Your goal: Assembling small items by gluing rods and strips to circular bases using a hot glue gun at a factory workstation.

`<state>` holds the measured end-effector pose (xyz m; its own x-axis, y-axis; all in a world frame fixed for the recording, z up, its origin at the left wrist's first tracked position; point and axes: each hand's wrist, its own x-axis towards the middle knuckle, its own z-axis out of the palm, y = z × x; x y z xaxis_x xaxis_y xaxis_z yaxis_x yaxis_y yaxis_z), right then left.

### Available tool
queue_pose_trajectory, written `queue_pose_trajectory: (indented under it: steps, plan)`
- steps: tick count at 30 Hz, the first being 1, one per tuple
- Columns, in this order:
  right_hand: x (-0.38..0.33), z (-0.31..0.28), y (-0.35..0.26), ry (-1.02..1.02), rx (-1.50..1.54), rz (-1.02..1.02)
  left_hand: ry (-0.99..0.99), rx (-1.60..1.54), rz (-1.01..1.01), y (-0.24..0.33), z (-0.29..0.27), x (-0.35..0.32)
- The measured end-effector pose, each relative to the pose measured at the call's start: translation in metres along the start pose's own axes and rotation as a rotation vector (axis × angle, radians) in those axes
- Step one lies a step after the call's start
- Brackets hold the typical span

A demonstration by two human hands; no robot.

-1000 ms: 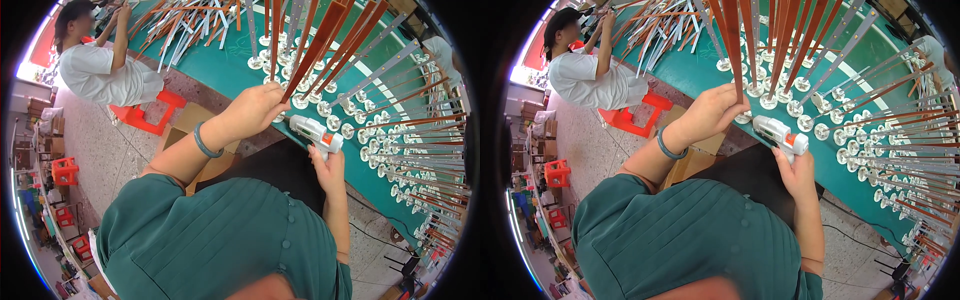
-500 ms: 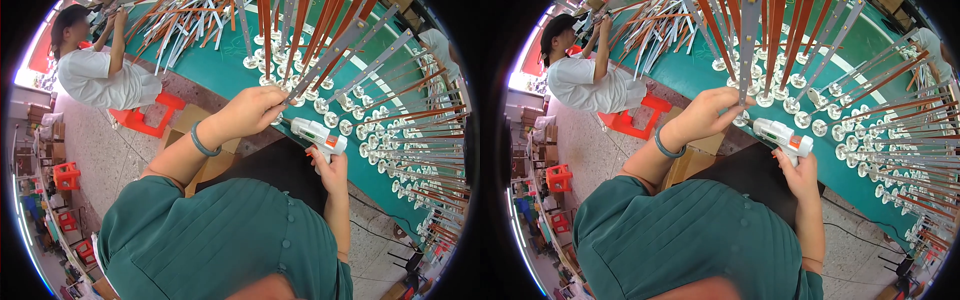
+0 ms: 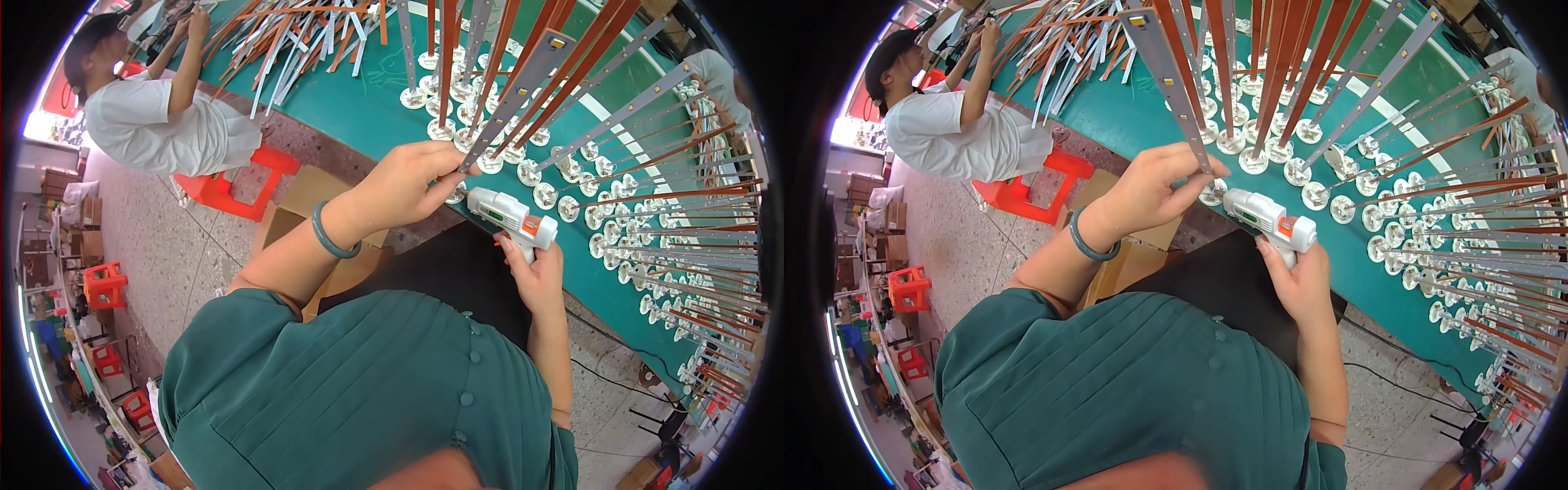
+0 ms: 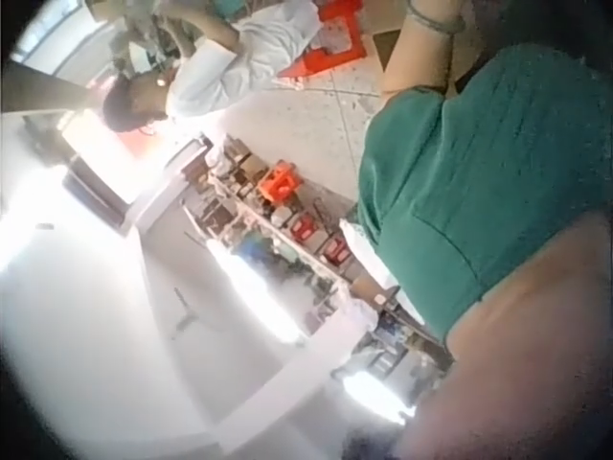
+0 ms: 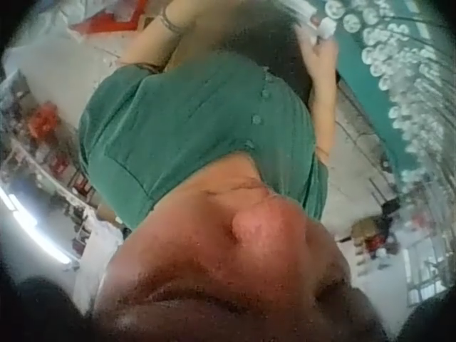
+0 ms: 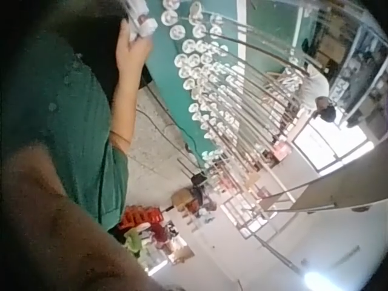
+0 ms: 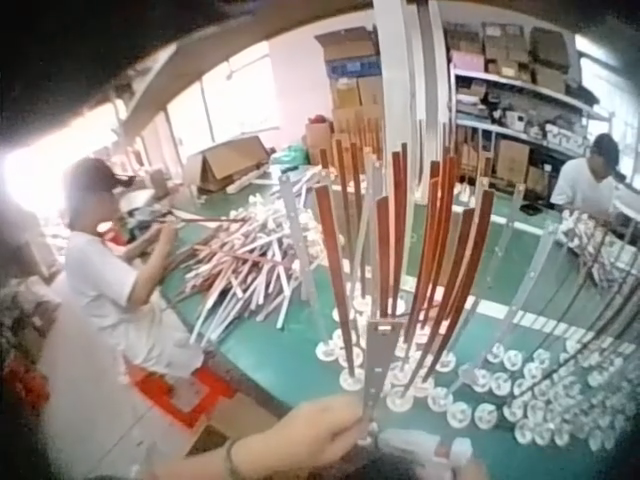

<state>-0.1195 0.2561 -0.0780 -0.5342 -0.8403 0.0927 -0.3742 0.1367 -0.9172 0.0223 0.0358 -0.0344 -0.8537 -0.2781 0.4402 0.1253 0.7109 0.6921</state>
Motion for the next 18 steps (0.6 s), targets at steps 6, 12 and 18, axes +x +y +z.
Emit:
queue_pose_trajectory:
  steps: [6, 12, 18]
  plan:
    - [0.0023, -0.0018, -0.0007, -0.022, -0.008, 0.026, -0.011, -0.019, -0.002, 0.0011, -0.0014, 0.0006]
    - [0.0021, -0.0004, -0.0025, 0.008, -0.008, 0.03, 0.0, -0.029, 0.005, 0.0001, -0.001, 0.0017]
    - [0.0025, -0.0015, -0.0058, 0.0, 0.008, 0.054, -0.006, -0.015, 0.001, -0.002, -0.0008, 0.0013]
